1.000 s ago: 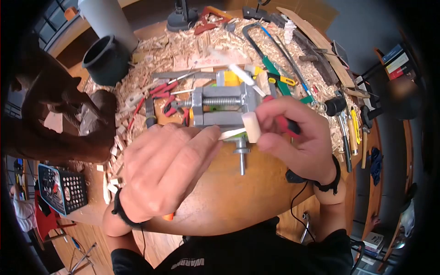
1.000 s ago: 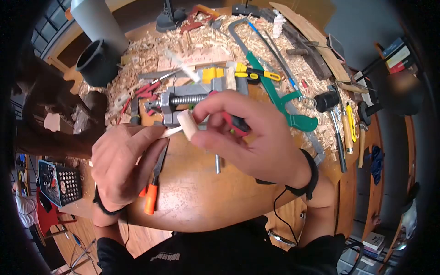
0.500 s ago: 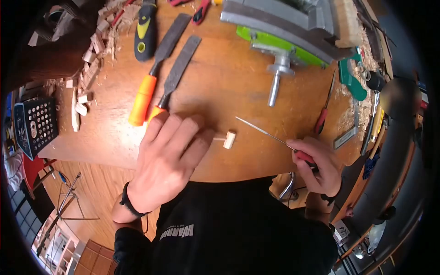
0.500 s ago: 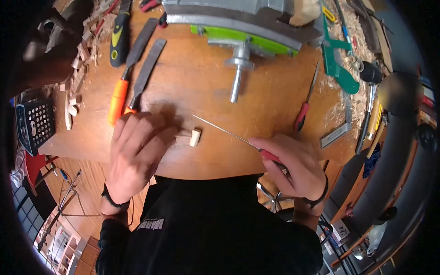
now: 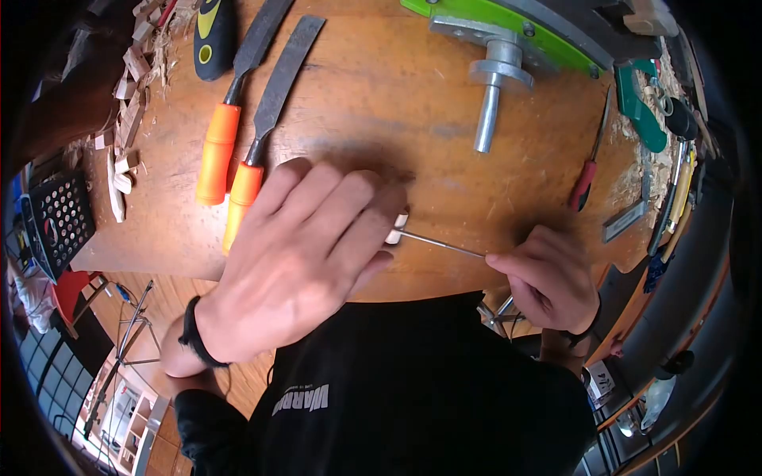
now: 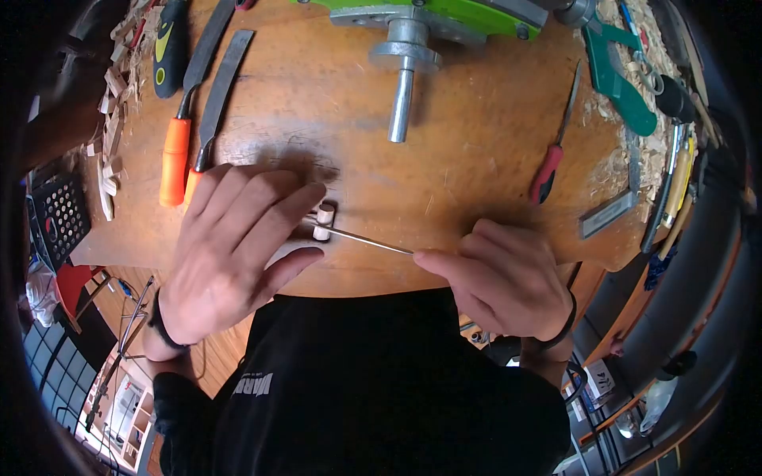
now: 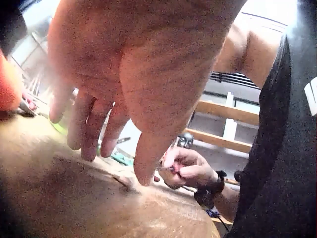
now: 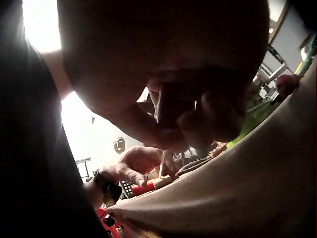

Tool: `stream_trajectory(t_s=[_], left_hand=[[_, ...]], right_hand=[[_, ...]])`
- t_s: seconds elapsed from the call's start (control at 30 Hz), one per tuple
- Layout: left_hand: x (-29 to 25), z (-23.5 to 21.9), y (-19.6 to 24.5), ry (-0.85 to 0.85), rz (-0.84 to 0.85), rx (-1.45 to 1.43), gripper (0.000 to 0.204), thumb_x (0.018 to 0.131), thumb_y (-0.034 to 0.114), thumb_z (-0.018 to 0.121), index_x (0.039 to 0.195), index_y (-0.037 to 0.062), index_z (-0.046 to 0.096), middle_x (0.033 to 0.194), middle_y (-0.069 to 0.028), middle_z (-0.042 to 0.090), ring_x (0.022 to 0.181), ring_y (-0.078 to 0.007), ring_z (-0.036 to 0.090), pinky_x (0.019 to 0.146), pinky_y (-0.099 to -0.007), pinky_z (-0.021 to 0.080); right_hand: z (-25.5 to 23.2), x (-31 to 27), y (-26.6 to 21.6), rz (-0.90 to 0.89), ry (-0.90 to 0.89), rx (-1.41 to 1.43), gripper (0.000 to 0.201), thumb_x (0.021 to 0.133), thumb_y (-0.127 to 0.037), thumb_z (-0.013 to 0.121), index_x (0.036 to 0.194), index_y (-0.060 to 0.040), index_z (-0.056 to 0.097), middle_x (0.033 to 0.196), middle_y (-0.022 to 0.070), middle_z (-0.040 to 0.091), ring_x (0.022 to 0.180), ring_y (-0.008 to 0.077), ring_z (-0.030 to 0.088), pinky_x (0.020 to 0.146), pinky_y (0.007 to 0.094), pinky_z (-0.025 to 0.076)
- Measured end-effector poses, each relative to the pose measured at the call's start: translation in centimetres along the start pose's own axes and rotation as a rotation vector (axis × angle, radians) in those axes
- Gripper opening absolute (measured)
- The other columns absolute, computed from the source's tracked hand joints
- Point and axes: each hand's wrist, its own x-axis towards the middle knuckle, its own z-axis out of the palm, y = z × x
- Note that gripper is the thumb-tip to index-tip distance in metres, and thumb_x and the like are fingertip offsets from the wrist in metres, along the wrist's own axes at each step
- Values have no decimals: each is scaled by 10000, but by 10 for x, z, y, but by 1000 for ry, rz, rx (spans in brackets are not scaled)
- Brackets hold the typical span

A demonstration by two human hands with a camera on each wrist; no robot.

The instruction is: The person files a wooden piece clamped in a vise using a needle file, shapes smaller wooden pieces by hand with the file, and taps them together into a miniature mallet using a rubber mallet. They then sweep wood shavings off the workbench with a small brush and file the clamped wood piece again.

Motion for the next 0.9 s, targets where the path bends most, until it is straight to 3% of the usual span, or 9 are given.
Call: stream_trajectory(t_s=[0.1,0.33,0.53,0.9], left_hand=[[10,7,-5,-27,76,-41,478,742,181,811,1170,20,674,1105,-96,613,977,-278,601,821,-387,443],[29,7,-24,-58,263,-104,356,737,172,824,1044,28,715,1013,-85,621,943,-258,617,788,-382,471],[41,4,-30,-83,345,-91,358,741,184,822,1028,6,705,1000,-105,616,924,-271,622,781,-394,485],[39,-8,-36,-95,289,-7,408,706,173,830,1059,18,697,1063,-100,612,1010,-283,617,849,-407,499]], right_hand=[[8,-2,0,-44,60,-130,397,764,4,720,1158,-34,704,676,22,460,566,184,488,463,316,388],[24,-14,1,-71,90,-284,414,810,-29,696,1213,-124,681,679,-13,422,588,129,487,457,268,370],[27,-7,-12,-101,103,-490,197,939,-33,505,1058,-122,635,658,-30,388,558,95,443,448,228,355],[45,0,-16,-89,109,-501,201,962,-58,517,1144,-85,601,652,-19,382,539,101,434,412,231,338]])
